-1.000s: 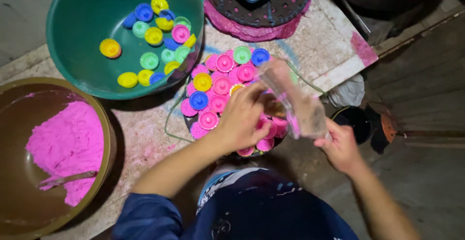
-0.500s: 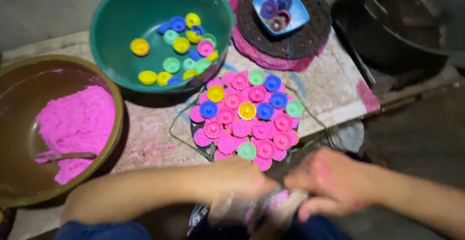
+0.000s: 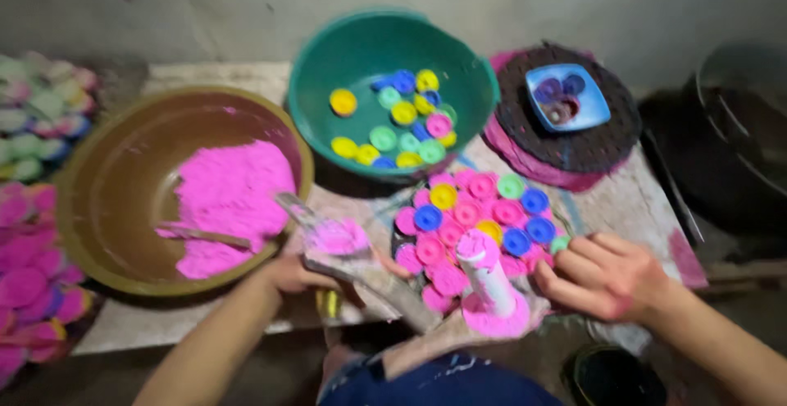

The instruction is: The person uses a wooden mold to press pink cake mix into circular shapes and places them onto a woven tray. They repeatedly scoop the mix, press it into the mold, and release the formed pieces onto the tray.

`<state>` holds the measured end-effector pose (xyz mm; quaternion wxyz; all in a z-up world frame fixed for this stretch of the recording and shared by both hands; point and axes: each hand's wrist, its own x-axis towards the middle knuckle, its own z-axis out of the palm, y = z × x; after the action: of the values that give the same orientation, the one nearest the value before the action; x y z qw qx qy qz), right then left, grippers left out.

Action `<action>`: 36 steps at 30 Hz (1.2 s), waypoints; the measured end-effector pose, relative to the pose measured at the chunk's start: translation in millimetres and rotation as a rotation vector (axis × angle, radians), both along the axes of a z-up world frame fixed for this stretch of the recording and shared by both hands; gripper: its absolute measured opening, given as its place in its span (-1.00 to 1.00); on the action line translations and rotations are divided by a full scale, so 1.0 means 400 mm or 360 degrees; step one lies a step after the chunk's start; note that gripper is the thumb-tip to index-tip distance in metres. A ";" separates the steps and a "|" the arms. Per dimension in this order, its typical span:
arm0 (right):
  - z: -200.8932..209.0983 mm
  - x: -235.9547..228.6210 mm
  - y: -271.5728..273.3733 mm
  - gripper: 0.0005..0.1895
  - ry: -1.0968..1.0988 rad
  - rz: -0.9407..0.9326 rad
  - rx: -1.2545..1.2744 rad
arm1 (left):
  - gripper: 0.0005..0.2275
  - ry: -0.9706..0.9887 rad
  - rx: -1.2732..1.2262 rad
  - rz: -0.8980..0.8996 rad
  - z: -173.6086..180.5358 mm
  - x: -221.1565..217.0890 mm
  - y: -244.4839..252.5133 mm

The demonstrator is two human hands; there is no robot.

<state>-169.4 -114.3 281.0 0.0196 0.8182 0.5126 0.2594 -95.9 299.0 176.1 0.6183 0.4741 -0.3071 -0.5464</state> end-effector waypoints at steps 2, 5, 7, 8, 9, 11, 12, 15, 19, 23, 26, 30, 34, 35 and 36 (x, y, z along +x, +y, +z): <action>0.022 0.098 0.073 -0.83 -0.0366 0.0040 -0.0082 | -0.55 0.0299 -0.0045 0.0135 -0.060 0.003 0.051; 0.045 0.221 0.200 -0.77 -0.0476 0.0078 -0.0008 | -0.70 0.0645 -0.0072 0.0497 -0.172 -0.032 0.073; 0.033 0.256 0.289 -0.66 -0.0302 -0.0108 0.0220 | -0.80 0.0565 -0.0023 0.0814 -0.236 -0.057 0.074; 0.026 0.262 0.334 -0.64 -0.0194 -0.0113 0.0376 | -0.85 0.0338 0.0040 0.0988 -0.262 -0.056 0.088; 0.014 0.254 0.378 -0.61 -0.0083 -0.0117 0.0530 | -0.88 0.0055 0.0143 0.1174 -0.283 -0.052 0.110; -0.010 0.237 0.454 -0.57 -0.0025 -0.0102 0.0729 | -0.89 0.0042 0.0175 0.1455 -0.307 -0.041 0.172; -0.022 0.231 0.486 -0.55 -0.0079 -0.0082 0.0767 | -0.88 0.0039 0.0186 0.1596 -0.313 -0.036 0.200; -0.047 0.247 0.571 -0.51 -0.0108 0.0000 0.0752 | -0.91 -0.0064 0.0085 0.1662 -0.316 -0.024 0.280; -0.033 0.296 0.677 -0.44 -0.0214 0.0005 0.0709 | -0.88 -0.0126 0.0206 0.1755 -0.291 -0.007 0.354; -0.005 0.344 0.776 -0.34 -0.0148 -0.0007 0.0648 | -0.90 -0.0118 0.0358 0.1877 -0.266 0.041 0.433; -0.026 0.397 0.833 -0.39 0.0347 0.0003 0.0986 | -0.87 -0.0578 0.0459 0.2163 -0.264 0.055 0.521; -0.181 0.492 0.960 -0.62 0.1167 -0.0060 0.0943 | -0.76 -0.1249 0.1168 0.2390 -0.272 0.037 0.644; -0.501 0.474 1.187 -0.59 0.1535 0.0027 0.0091 | -0.84 -0.1488 0.1330 0.2701 -0.279 0.020 0.700; -0.580 0.466 1.234 -0.62 0.1378 -0.0029 -0.0042 | -0.79 -0.1668 0.1223 0.2811 -0.280 0.021 0.698; -0.648 0.464 1.272 -0.64 0.1211 -0.0084 -0.0168 | -0.73 -0.1859 0.1104 0.2913 -0.278 0.027 0.696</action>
<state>16.3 394.7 21.8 -0.1233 0.8668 0.4747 -0.0903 -85.0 577.5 64.9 0.3829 0.8475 0.0809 0.3586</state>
